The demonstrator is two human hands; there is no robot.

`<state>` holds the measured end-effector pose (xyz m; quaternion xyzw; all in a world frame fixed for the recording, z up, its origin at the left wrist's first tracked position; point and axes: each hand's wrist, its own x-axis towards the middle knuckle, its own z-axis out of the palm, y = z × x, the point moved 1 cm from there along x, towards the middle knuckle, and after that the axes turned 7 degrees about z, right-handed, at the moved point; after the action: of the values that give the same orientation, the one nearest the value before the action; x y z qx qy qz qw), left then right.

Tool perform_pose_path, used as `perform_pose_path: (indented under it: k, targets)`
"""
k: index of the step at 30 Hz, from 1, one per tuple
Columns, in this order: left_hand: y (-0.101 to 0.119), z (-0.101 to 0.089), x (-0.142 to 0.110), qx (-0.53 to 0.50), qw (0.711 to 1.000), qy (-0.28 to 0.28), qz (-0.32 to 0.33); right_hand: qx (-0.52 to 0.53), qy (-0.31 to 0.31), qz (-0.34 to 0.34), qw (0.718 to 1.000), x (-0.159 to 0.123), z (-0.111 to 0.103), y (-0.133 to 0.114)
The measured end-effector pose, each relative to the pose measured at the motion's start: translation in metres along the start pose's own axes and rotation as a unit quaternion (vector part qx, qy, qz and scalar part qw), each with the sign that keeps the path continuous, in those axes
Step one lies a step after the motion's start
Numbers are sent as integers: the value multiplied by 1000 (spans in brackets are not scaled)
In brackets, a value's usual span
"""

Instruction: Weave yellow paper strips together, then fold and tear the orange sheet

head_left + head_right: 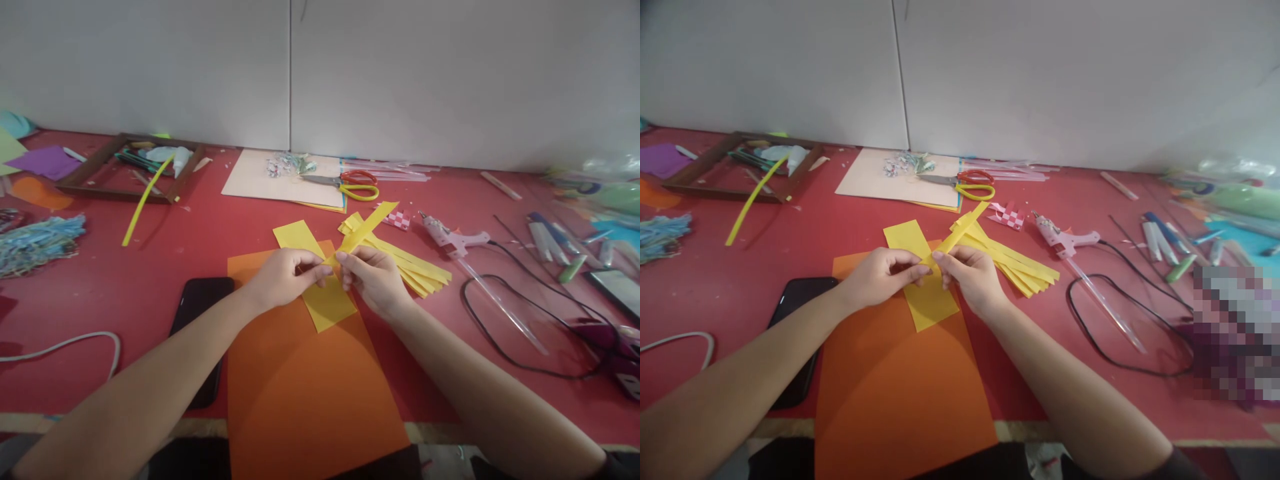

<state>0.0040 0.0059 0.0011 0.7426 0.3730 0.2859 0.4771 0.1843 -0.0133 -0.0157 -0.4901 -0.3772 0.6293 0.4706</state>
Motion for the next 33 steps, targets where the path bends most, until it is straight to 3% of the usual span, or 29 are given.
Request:
perform_pose_path:
  k: [15,25,33]
  targets:
    - [-4,-1,1,-33,999,5,0,46,10,25,999,2,2,-2]
    - [-5,-1,1,-20,999,-10,-38,55,18,-5,998,5,-5,-1]
    - [1,-1,1,-9,999,47,1,2,-4,12,1000,-1,1,6]
